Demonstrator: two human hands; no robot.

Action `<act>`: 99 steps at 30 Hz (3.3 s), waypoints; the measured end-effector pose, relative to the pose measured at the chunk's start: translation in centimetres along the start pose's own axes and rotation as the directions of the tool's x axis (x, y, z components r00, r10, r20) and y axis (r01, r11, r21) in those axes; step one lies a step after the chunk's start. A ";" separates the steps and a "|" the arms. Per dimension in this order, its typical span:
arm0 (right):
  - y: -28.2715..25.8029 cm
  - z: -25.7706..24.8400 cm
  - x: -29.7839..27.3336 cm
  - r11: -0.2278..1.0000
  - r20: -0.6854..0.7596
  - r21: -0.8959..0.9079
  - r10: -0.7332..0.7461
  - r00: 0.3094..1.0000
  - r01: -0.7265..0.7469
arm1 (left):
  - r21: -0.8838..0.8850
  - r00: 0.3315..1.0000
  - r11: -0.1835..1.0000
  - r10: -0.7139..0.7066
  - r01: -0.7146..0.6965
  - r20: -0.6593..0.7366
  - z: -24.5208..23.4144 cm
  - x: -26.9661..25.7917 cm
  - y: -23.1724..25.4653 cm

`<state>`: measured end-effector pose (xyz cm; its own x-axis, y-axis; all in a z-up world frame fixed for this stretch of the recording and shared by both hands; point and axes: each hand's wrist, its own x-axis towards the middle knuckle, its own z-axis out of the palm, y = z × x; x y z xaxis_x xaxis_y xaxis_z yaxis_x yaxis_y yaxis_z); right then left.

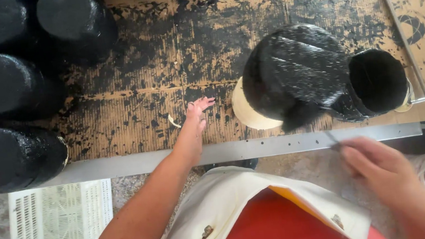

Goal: Applying a black wax coating to cheese wheels using a brush

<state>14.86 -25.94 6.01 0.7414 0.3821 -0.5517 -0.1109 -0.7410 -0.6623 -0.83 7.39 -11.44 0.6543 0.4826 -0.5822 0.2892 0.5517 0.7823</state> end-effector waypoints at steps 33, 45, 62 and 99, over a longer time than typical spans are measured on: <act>-9.3 9.6 -1.3 0.948 -0.211 -0.279 0.095 0.973 -0.153 | -0.042 0.977 0.997 -0.052 0.062 0.205 -2.1 -2.2 1.8; -6.7 7.2 -3.4 0.924 -0.266 -0.296 0.162 0.950 -0.241 | -0.025 0.976 0.995 -0.093 0.100 0.198 -1.7 -2.1 2.0; -0.4 7.2 -2.9 0.980 -0.264 -0.198 -0.091 0.960 0.038 | -0.174 0.955 0.976 0.172 -0.132 0.240 -3.1 -3.8 1.0; -2.1 7.0 -2.1 0.885 0.004 0.332 0.345 0.939 -0.326 | -0.095 0.981 0.994 0.074 -0.057 0.181 -4.4 1.3 -4.4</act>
<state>8.93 -21.32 5.00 0.6548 0.1056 -0.7484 -0.5601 -0.5970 -0.5744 -4.33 8.56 -16.64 0.7892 0.3912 -0.4734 0.1838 0.5850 0.7899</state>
